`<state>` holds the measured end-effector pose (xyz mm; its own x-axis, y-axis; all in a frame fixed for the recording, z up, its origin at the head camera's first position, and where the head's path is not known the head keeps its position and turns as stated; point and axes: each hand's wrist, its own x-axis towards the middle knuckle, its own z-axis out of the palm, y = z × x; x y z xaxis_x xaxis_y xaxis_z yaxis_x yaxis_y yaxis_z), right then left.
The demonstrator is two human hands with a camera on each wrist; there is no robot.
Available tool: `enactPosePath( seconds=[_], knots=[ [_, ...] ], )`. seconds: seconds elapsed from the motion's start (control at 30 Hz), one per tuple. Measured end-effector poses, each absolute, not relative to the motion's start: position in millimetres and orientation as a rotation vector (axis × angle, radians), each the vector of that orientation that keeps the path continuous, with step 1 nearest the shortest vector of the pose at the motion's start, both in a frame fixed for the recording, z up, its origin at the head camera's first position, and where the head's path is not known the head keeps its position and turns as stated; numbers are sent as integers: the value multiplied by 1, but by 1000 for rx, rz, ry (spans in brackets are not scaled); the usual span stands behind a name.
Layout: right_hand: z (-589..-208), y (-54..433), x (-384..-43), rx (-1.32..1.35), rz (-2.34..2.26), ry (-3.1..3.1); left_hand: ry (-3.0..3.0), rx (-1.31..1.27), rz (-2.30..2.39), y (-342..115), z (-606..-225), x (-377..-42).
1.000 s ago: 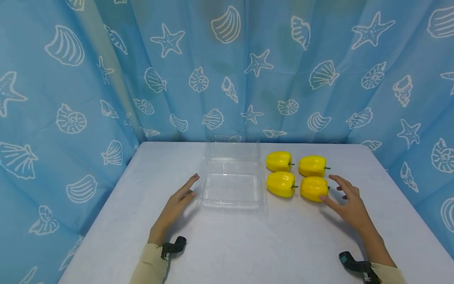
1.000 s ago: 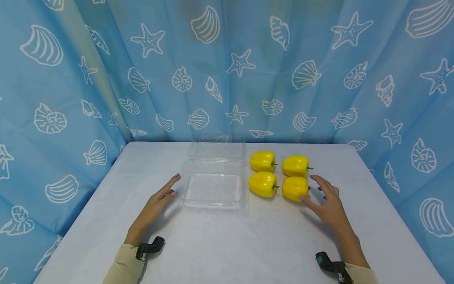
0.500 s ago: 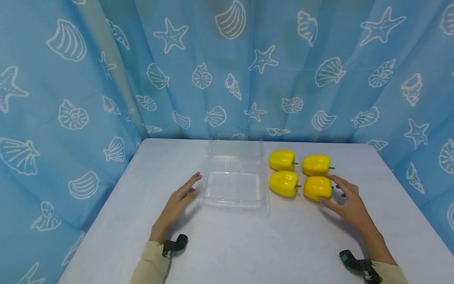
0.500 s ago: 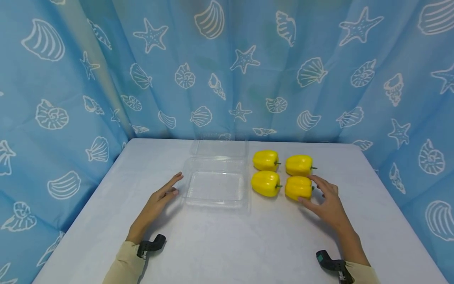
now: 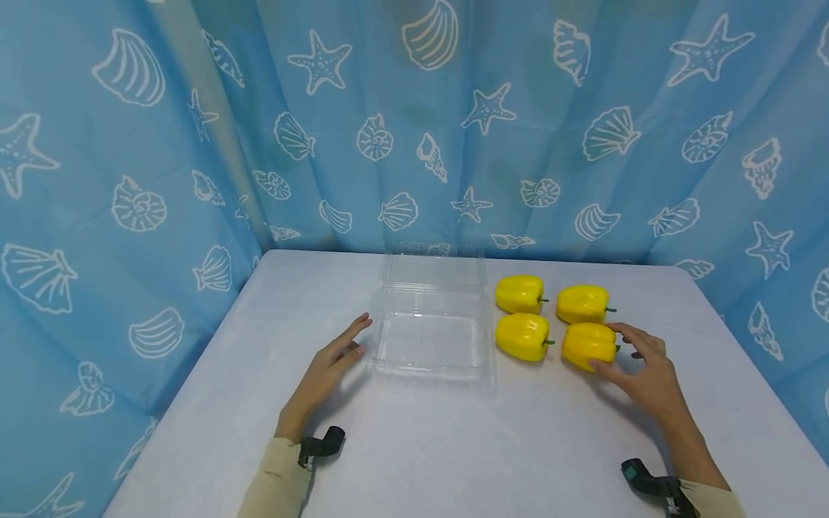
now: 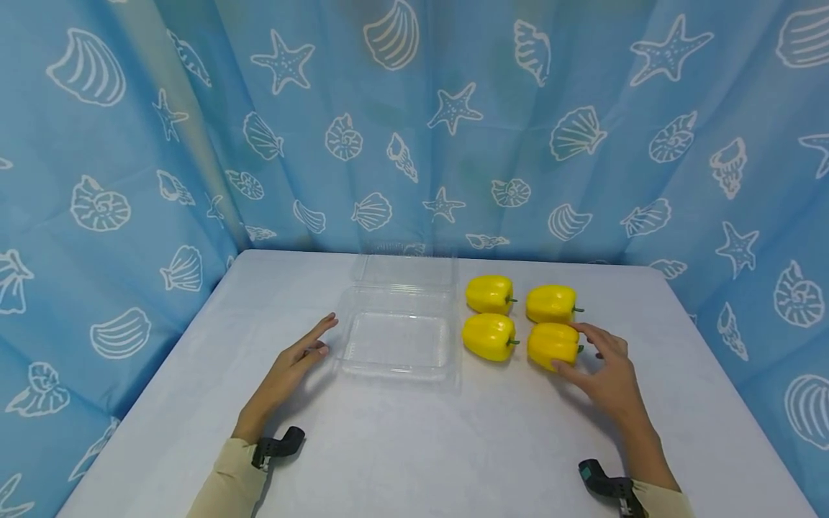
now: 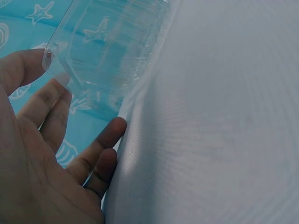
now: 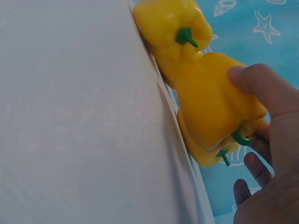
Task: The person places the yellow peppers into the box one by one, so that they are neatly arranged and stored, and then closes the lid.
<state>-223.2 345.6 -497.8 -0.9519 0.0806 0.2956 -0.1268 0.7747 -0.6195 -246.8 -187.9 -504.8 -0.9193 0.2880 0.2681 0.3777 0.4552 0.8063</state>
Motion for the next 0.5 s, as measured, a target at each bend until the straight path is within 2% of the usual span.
enactPosePath(
  seconds=[0.5],
  knots=[
    [-488,339,-222,-15,982,-2534,-2637,-552,-1457,-186,-504,-247]
  ],
)
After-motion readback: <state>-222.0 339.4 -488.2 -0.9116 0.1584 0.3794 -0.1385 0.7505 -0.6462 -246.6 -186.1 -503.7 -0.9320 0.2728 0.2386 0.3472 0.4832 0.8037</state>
